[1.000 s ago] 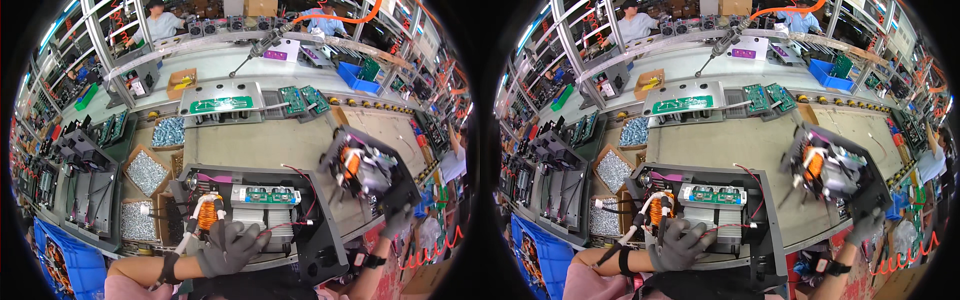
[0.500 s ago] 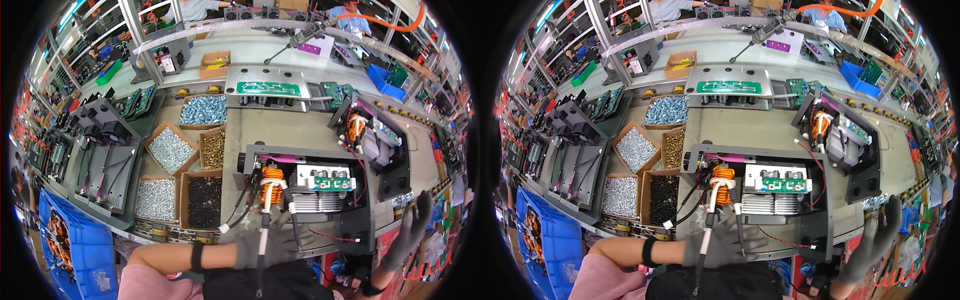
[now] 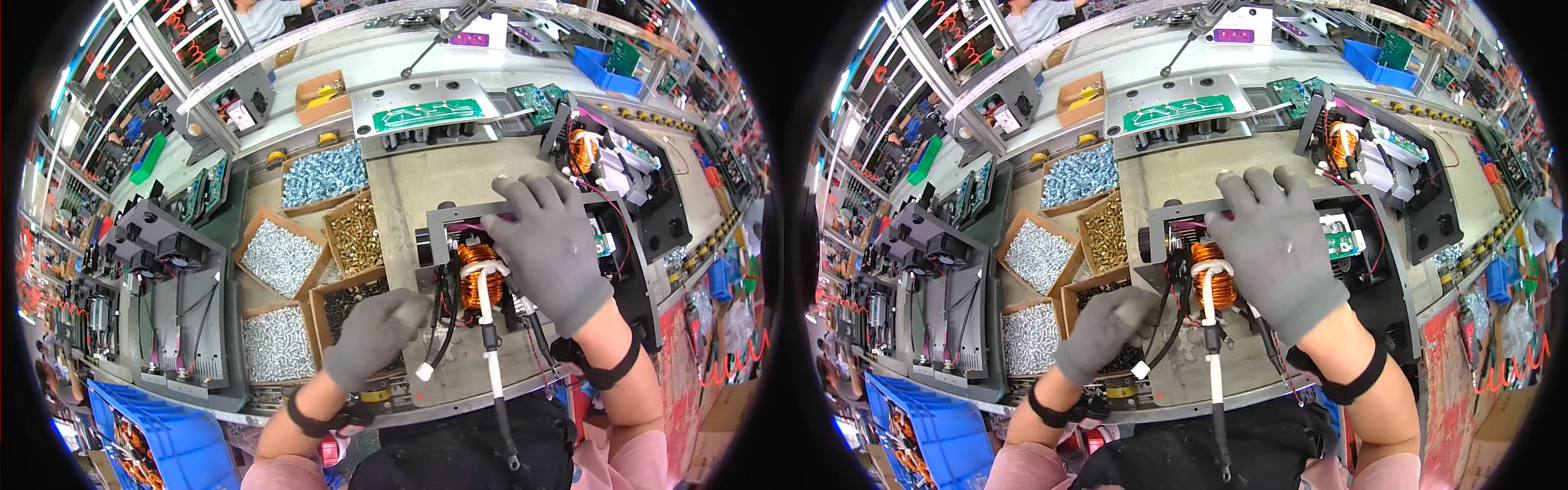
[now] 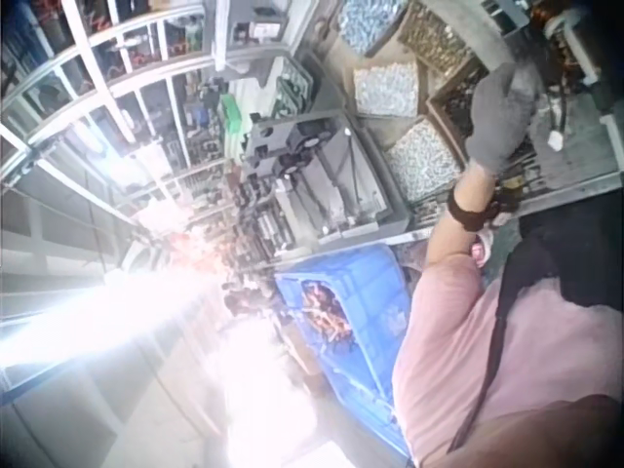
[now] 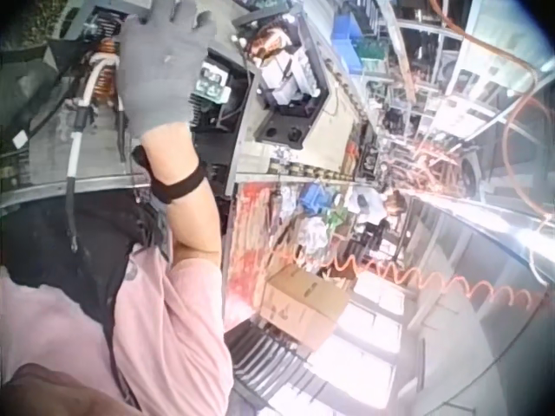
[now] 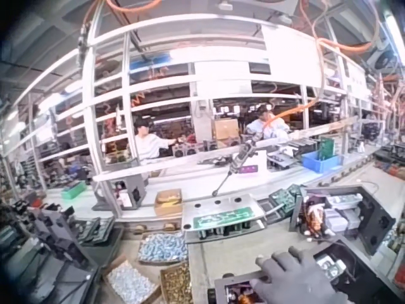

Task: Assembling internal components and circuit boards into metal housings using a pneumatic screwdriver.

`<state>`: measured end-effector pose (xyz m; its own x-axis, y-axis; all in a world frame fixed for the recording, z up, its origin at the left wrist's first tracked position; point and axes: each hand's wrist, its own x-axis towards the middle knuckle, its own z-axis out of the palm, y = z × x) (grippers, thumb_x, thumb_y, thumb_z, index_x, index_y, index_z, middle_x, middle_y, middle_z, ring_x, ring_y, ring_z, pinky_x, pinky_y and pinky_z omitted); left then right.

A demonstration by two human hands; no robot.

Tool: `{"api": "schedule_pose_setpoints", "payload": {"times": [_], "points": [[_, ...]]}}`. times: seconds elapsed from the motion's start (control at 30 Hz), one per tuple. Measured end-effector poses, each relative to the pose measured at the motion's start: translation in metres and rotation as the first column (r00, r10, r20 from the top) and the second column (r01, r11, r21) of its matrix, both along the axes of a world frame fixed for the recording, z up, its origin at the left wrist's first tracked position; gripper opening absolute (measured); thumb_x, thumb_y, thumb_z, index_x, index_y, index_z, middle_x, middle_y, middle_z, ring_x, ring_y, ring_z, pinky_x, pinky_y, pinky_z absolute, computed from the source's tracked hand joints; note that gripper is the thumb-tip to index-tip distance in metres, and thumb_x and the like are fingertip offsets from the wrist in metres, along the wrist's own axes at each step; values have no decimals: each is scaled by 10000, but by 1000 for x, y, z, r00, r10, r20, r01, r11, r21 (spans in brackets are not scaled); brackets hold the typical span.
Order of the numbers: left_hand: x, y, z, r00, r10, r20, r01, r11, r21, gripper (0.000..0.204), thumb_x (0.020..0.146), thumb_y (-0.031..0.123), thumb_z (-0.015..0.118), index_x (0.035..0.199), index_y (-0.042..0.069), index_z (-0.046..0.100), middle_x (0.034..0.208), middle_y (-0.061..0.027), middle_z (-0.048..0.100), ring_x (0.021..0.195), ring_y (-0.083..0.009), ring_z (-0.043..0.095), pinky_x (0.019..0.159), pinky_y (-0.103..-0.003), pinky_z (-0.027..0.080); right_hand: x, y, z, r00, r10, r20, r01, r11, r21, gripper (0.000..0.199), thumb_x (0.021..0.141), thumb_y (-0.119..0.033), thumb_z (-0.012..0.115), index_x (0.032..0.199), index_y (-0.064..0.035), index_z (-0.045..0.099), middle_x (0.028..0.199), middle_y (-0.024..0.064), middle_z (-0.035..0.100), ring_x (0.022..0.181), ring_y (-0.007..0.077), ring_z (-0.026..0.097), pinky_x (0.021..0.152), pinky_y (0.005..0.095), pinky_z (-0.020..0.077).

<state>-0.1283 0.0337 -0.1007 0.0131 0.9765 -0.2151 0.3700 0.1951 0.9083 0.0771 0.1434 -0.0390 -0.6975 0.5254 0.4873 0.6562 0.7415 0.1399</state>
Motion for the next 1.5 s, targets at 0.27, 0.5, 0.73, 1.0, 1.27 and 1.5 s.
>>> {"api": "schedule_pose_setpoints", "payload": {"times": [0.27,0.5,0.73,1.0,1.27,1.5], "points": [[16,-17,-21,856,82,-511,84,952,293,263,726,155,706,963,66,634,741,-92,587,634,-231,602,601,-342,479,-8,12,-17,992,-11,125,3,997,71,87,722,-183,599,785,-125,614,884,40,526,920,203,533,814,354,431],[39,-17,-12,676,118,-727,193,925,329,343,698,257,728,986,121,603,837,-70,556,751,-251,601,644,-376,480,-5,15,-18,988,83,131,-97,990,104,68,709,-163,600,770,-134,593,905,23,498,873,188,516,716,322,423],[26,-14,-18,748,84,-658,125,956,264,146,766,215,680,837,89,654,766,-63,555,769,-223,590,656,-355,469,-21,19,-18,980,66,187,-88,990,114,47,738,-160,602,763,-132,631,885,15,502,864,179,511,677,319,412],[4,-20,27,973,-209,-99,227,784,578,173,674,106,735,724,-5,613,1211,-205,531,976,-274,529,843,-367,441,-7,20,-27,972,231,29,-233,958,165,90,791,-180,595,725,-122,616,874,11,515,792,195,532,626,333,441],[21,0,41,949,-174,265,8,849,528,232,733,72,625,939,46,523,958,-123,633,777,-266,565,760,-353,450,14,10,-21,941,335,-45,-337,941,-32,177,783,-178,568,954,-133,574,979,51,572,841,223,580,717,340,466],[50,36,73,371,221,-902,593,691,413,195,700,212,636,870,119,657,834,-40,539,880,-200,524,750,-362,370,49,-30,-16,891,381,247,-373,924,-83,360,806,-212,543,1164,-173,544,1177,66,544,1089,253,541,919,400,463]]}}
